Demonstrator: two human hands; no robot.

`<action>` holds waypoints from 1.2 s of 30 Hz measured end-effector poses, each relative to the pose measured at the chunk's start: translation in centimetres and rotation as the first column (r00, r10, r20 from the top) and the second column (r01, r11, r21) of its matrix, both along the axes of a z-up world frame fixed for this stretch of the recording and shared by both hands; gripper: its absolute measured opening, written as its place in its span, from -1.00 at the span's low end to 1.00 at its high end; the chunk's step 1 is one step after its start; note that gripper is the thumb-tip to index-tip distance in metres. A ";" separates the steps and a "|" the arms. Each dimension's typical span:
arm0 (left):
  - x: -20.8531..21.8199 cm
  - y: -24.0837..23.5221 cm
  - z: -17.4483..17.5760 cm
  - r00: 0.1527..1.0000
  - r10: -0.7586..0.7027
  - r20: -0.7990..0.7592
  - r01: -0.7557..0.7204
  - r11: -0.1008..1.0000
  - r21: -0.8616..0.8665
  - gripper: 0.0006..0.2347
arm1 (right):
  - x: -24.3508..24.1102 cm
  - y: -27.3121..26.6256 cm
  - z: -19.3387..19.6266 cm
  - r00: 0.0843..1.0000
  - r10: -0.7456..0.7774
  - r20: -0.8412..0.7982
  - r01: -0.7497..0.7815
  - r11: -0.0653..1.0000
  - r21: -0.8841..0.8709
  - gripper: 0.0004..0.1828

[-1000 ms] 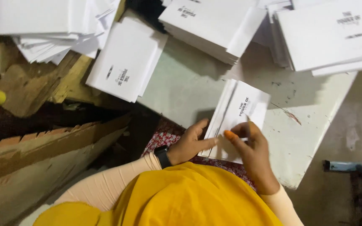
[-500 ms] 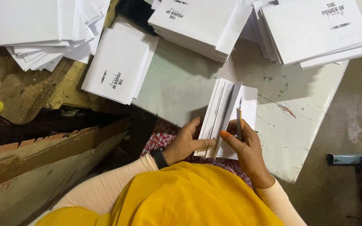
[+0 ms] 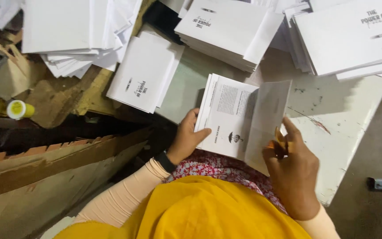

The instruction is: Folding printed sheets into booklets, creasing the edges with a manual tool, and organizing them into stacks.

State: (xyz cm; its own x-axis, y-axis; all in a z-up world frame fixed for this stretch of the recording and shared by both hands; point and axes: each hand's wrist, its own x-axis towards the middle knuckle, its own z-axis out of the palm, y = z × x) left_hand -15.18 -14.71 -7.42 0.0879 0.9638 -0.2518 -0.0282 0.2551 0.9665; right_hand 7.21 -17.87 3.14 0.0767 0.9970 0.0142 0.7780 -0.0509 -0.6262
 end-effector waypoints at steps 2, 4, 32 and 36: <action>-1.2 0.4 -0.3 0.994 0.046 -0.099 -0.033 0.991 0.133 -0.48 | 0.8 0.1 -0.7 0.895 0.040 0.445 -0.144 0.969 0.203 -0.38; -2.4 0.5 0.2 0.963 0.104 -0.249 -0.051 0.976 0.213 -0.43 | 0.9 0.3 -0.2 0.828 -0.022 0.560 -0.172 0.941 0.292 -0.45; 12.8 2.9 0.6 0.805 -0.220 -0.551 0.506 0.740 0.444 -0.39 | 10.2 -2.0 -3.7 0.706 -0.495 -0.507 0.346 0.865 -0.363 -0.54; 13.1 2.0 0.7 0.696 -0.155 -0.702 0.663 0.515 0.543 -0.45 | 12.2 -1.3 -4.9 0.699 -0.519 -0.492 0.402 0.854 -0.331 -0.58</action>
